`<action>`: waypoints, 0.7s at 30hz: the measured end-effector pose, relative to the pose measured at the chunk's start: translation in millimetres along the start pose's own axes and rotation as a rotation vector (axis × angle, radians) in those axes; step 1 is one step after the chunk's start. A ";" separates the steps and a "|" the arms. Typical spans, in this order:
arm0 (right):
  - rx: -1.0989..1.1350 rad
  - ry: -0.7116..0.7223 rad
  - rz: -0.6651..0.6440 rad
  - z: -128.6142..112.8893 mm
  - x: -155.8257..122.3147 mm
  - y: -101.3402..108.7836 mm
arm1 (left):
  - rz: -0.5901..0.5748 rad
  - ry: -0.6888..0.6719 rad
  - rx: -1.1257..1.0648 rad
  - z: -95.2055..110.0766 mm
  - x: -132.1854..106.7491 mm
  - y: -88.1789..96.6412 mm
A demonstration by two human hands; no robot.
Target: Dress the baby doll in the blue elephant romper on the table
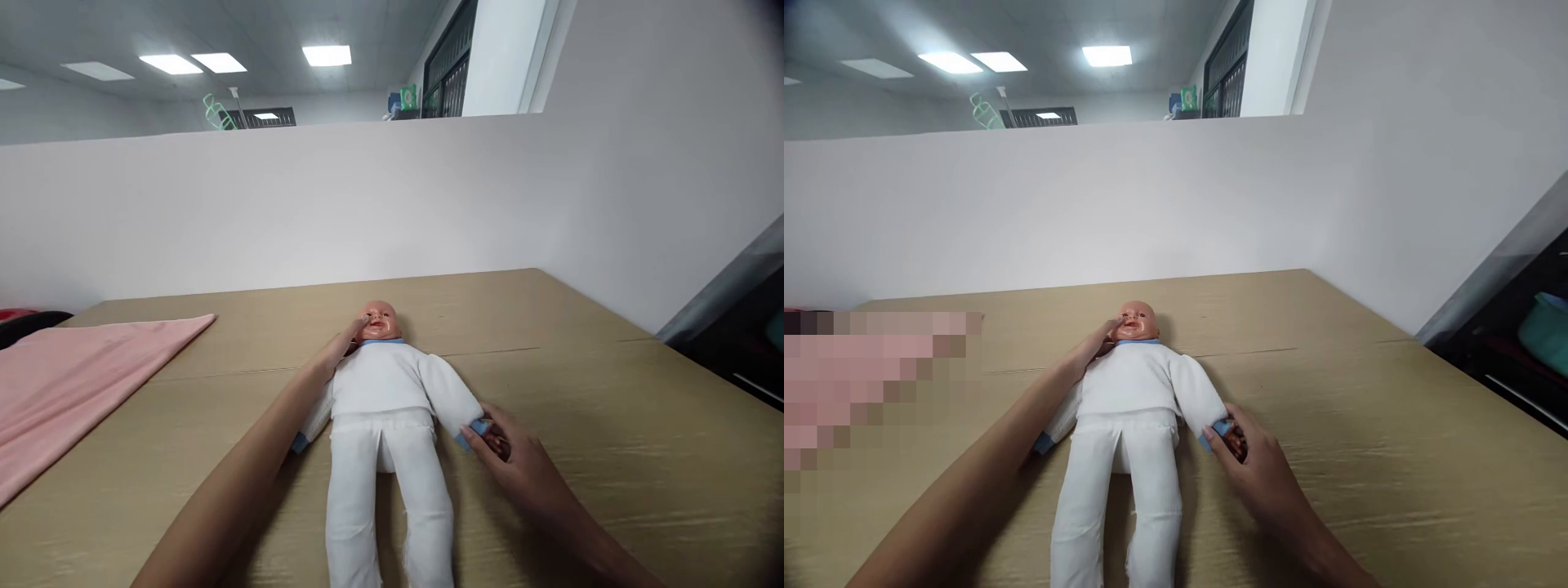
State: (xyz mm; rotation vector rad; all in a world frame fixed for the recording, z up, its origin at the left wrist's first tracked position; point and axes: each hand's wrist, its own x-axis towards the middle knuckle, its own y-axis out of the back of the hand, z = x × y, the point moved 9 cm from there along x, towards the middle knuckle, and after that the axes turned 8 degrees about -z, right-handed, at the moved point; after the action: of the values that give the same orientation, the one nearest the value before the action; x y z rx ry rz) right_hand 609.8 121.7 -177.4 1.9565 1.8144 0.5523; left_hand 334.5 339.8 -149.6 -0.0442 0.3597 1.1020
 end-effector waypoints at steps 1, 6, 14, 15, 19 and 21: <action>0.008 0.011 0.017 1.0 0.4 -0.2 | -0.007 0.010 -0.002 -1.4 0.9 -0.5; -0.079 0.053 0.088 -2.8 -0.1 3.6 | 0.012 0.009 0.060 -5.0 3.9 4.7; -0.306 0.019 0.120 -2.8 -4.1 7.4 | 0.251 -0.098 0.346 10.9 -19.0 21.4; -0.330 0.040 0.140 -4.1 -5.1 8.8 | 0.303 -0.147 0.381 16.1 -31.3 19.7; -0.432 0.213 0.265 -26.7 -17.8 15.7 | 0.408 -0.356 0.508 25.6 -94.8 -8.8; -0.416 0.330 0.277 -45.7 -27.1 11.9 | 0.437 -0.477 0.589 22.0 -129.1 -29.6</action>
State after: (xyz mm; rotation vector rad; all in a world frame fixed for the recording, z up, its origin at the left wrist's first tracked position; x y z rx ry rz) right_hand 592.7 95.4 -132.9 1.9071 1.4457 1.2950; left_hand 314.5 219.4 -93.6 0.8398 0.2540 1.3516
